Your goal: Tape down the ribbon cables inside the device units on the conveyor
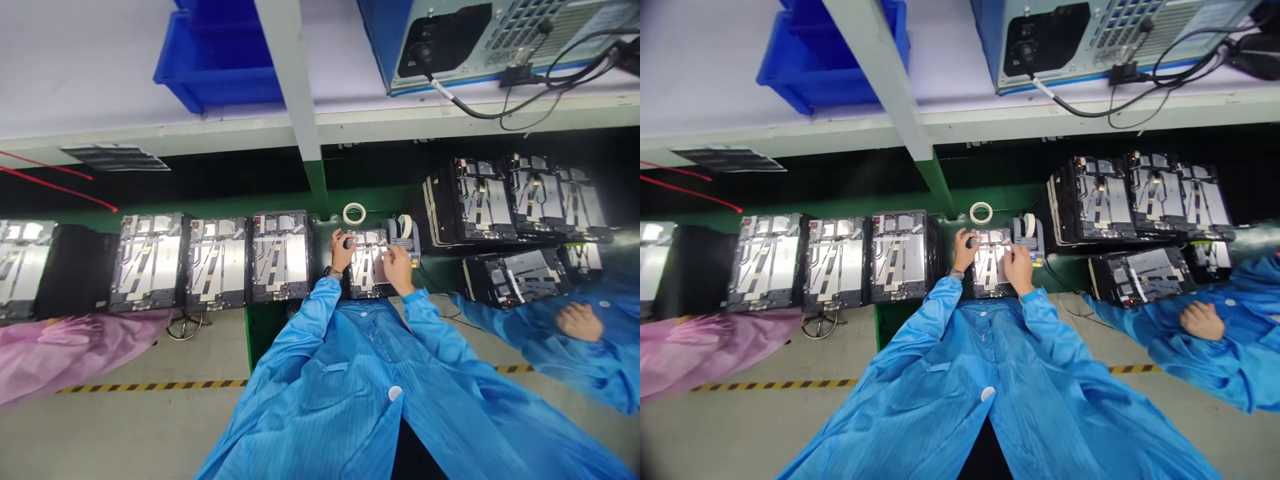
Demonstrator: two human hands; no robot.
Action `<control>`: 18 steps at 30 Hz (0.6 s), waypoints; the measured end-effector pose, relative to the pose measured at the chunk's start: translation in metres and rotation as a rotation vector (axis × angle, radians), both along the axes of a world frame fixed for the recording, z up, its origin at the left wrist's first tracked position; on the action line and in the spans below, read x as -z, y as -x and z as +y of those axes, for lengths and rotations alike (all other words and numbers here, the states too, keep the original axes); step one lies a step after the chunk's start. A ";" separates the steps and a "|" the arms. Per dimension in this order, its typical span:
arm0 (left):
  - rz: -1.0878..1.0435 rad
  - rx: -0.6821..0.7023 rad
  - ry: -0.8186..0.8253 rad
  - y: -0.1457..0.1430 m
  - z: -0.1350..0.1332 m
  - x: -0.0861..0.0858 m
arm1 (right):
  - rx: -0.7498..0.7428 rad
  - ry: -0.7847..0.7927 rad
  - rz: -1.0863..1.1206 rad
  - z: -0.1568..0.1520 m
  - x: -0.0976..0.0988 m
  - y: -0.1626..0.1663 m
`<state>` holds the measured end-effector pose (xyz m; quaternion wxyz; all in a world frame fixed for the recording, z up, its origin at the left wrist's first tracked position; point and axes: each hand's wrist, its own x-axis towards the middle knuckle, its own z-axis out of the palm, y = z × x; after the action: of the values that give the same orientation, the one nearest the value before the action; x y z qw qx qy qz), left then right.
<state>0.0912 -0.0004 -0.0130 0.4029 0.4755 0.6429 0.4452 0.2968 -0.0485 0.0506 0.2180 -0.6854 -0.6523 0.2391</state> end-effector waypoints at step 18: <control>-0.146 0.007 0.268 -0.035 -0.117 -0.037 | 0.366 0.111 0.228 -0.078 0.031 -0.007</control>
<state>0.1263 -0.1172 0.0241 0.5101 0.3858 0.6640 0.3873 0.3033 -0.1264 0.0195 0.2921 -0.7718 -0.4739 0.3072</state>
